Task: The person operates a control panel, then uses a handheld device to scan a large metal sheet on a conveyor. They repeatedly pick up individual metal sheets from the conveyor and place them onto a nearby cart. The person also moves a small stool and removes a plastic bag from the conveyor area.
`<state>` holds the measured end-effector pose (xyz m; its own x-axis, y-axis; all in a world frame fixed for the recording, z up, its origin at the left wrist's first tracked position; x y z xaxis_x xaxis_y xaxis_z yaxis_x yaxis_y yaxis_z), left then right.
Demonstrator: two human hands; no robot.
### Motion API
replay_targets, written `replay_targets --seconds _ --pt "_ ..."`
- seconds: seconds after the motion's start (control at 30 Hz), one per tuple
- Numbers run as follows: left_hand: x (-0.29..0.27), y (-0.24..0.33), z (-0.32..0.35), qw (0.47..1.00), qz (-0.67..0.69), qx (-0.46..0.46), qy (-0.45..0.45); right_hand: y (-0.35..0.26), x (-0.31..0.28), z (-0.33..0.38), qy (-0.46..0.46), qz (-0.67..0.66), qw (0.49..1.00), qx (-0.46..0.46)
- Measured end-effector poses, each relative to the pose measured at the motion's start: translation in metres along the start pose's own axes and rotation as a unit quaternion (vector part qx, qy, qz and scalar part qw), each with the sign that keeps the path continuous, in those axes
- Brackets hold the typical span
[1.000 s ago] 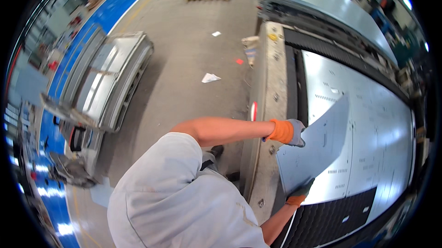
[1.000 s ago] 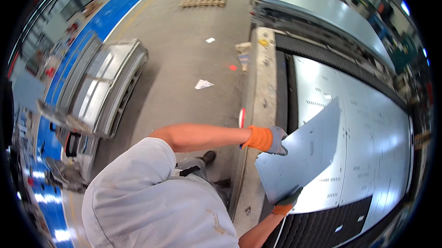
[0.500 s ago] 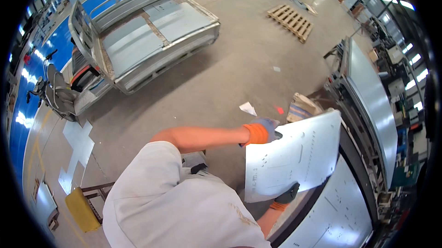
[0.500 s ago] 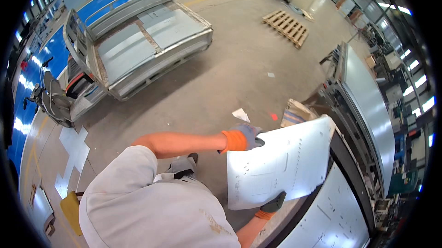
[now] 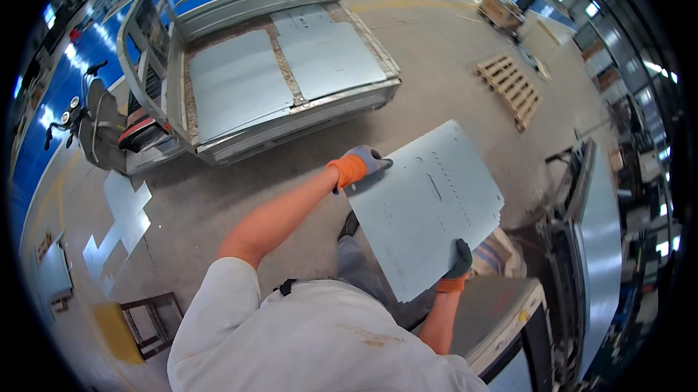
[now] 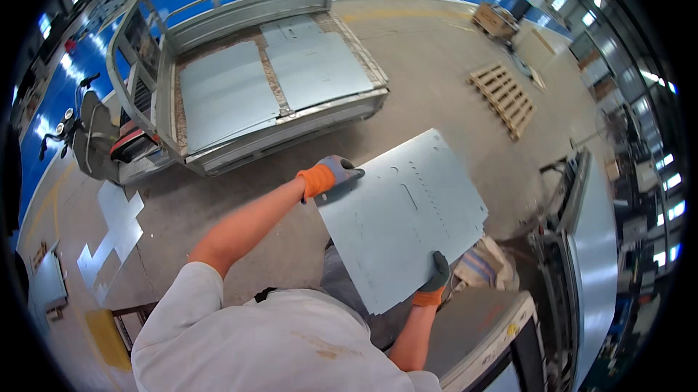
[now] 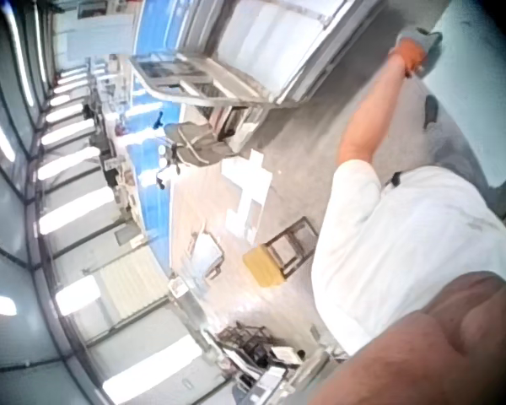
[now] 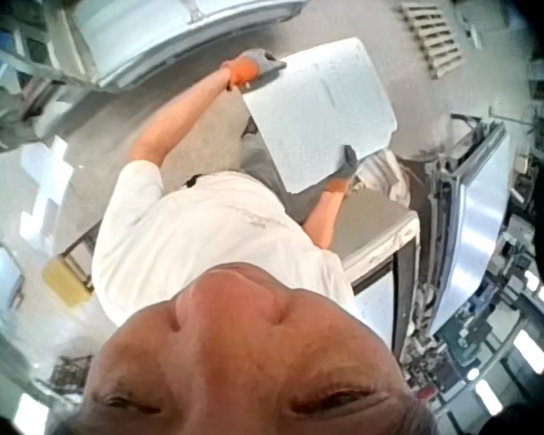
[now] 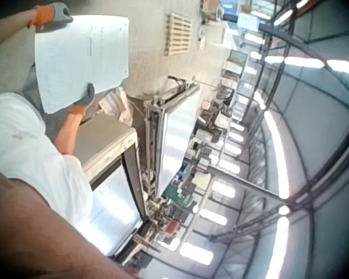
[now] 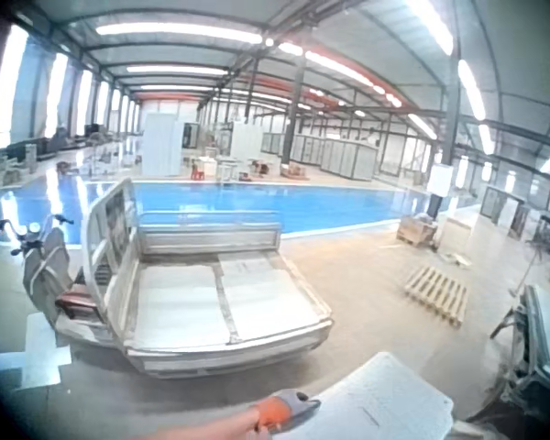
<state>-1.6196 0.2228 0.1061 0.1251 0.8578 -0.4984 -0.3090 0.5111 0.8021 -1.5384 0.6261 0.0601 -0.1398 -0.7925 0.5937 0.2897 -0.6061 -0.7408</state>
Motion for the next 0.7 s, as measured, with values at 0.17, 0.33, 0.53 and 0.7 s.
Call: replay_targets --seconds 0.17,0.33,0.53,0.7 --pt "-0.1 -0.08 -0.152 0.995 -0.013 -0.099 0.014 0.047 0.067 -0.209 -0.04 -0.011 0.996 0.077" --pt "-0.243 -0.252 -0.175 0.963 0.066 -0.127 0.229 0.144 0.212 -0.36 -0.119 -0.085 0.963 0.228" --pt "-0.207 -0.446 -0.005 0.831 0.26 -0.331 0.365 0.221 0.253 -0.543 -0.026 -0.04 0.981 0.189" --pt "-0.069 -0.461 0.054 0.883 0.015 -0.469 0.0 0.282 0.31 -0.659 -0.013 -0.055 0.968 0.244"
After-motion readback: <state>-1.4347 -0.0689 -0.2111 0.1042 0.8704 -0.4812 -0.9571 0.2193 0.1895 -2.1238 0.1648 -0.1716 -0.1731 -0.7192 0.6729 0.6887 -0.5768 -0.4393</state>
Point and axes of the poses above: each hand's wrist, its own z-axis away from the middle knuckle, its own x-axis out of the palm, y = z × x, the point moved 9 cm from there along -z, towards the middle knuckle, and after that the axes turned 4 degrees about z, right-handed, at the moved point
